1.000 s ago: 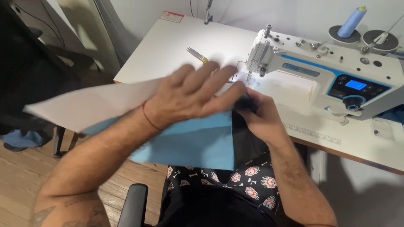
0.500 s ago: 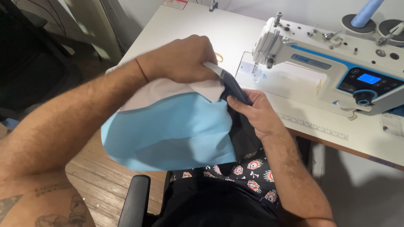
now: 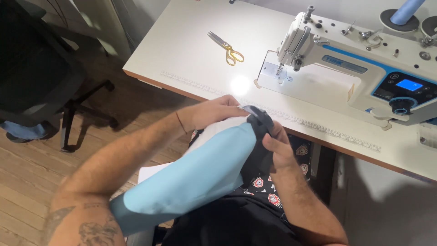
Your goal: Cutting fabric with scissors and aligning it on a sewing machine table.
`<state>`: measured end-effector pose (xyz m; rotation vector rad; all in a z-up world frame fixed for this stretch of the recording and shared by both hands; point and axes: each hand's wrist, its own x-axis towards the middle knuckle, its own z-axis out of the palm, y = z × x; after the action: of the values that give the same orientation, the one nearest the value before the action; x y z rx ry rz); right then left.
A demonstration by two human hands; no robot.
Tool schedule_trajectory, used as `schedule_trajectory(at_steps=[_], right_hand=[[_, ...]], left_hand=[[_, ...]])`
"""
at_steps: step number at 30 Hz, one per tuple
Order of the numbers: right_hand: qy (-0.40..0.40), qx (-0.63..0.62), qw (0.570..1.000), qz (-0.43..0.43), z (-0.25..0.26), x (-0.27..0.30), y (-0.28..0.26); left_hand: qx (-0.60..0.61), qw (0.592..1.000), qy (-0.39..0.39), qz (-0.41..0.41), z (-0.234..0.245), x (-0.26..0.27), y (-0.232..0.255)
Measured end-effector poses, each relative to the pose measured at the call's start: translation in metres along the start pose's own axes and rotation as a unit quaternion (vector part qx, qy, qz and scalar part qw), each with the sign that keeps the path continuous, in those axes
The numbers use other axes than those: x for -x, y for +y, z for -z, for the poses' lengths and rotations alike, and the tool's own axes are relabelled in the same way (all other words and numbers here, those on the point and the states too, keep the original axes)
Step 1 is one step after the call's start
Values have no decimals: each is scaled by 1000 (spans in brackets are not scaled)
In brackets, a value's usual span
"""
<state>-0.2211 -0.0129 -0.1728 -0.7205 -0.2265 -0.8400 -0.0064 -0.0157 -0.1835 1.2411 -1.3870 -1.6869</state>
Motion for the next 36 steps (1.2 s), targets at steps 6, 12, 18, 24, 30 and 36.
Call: schedule_trajectory(at_steps=[6,12,18,24,30,36], right_hand=[[55,-24,996,-66,40,25,32],[19,-10,999,-42,22,21,19],[42,41,997,-48,77,48,24],[35,-12,998,-43,64,42,15],[15,1,999,-42,72,42,25],[20,35,998,-38,69,42,15]], left_hand=[[-12,984,141,-112,-27,5,45],[-132,988,65,-38,-27,26,90],[-184,980,66,30,-39,32,116],[-216,975,49,-2,-12,-6,85],[-184,959,30,-214,-23,0,100],[-166,967,-53,-183,-18,-1,105]])
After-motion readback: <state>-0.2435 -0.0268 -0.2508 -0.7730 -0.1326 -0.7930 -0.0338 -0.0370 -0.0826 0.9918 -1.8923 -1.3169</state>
